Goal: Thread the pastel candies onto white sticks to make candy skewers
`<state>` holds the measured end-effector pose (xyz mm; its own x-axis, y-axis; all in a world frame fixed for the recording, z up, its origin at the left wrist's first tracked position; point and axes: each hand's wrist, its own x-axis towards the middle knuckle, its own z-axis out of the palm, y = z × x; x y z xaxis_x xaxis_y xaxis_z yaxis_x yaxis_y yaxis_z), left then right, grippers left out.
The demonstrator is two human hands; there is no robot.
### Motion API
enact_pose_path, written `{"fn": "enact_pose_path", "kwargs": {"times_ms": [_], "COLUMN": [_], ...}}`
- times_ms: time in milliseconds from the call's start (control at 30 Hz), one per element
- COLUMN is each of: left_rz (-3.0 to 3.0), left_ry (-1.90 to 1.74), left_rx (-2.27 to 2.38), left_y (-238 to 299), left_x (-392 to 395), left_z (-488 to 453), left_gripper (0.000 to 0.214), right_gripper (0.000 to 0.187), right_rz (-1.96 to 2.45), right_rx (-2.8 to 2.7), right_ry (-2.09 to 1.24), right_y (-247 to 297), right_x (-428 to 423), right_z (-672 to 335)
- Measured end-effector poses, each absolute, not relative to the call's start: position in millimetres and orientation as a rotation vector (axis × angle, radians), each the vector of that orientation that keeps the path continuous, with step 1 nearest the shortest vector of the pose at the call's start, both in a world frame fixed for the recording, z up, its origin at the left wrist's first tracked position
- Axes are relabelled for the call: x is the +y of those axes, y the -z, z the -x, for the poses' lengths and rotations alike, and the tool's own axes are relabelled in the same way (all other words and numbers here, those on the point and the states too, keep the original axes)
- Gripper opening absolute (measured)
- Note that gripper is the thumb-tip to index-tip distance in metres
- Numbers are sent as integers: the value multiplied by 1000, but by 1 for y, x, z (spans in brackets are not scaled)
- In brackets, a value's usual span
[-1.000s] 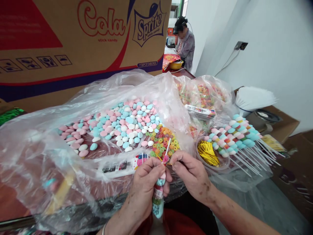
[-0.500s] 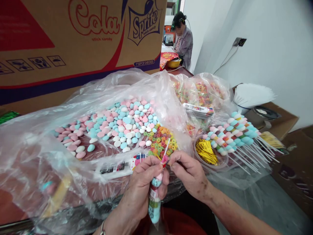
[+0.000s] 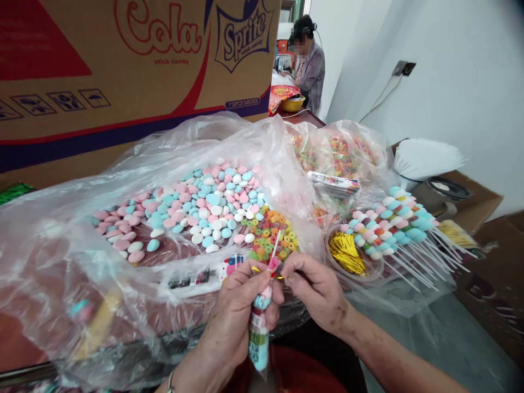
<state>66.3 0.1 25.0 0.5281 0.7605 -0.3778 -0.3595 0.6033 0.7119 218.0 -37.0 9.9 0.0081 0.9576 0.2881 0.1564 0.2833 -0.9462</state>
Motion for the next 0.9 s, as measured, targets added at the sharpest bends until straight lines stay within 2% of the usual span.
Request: {"fn": "enact_pose_path", "kwargs": {"times_ms": [167,267,333,400,500,600,733,900], "left_rz": [-844,-923,-916,-910,-991,-1106,-1121,-1180], "left_ry": [-763,-698,-643,-558,-338,-53,127,176], "left_rx": [903,931,945,955,911,779,626,683], "left_y": [-23,-19,-19,-23,-30,-35,-42,-55], "left_x": [6,11,15,20,32,43,49,49], "left_z": [-66,-68,-69,-69,-64,-55,-45,-44], "left_gripper": [16,19,18,13,3,13,14,14], "right_gripper": [14,23,25,25,25,25,26,25], "right_rz": [1396,1468,1382,1207,904,716,670,738], "right_rx": [-1715,-2059,-2238,-2397,-2597,-2728,-2814,-2784], "right_ry": [-719,-295,54,243,280,146,3,149], "right_y": [-21,-22,-23,-25,-33,-44,-56,-56], "right_x": [-37,-34,-31,-25,-15,-8,-11,-24], "right_z": [-216,-216,-219,-226,-238,-243,-239,-230]}}
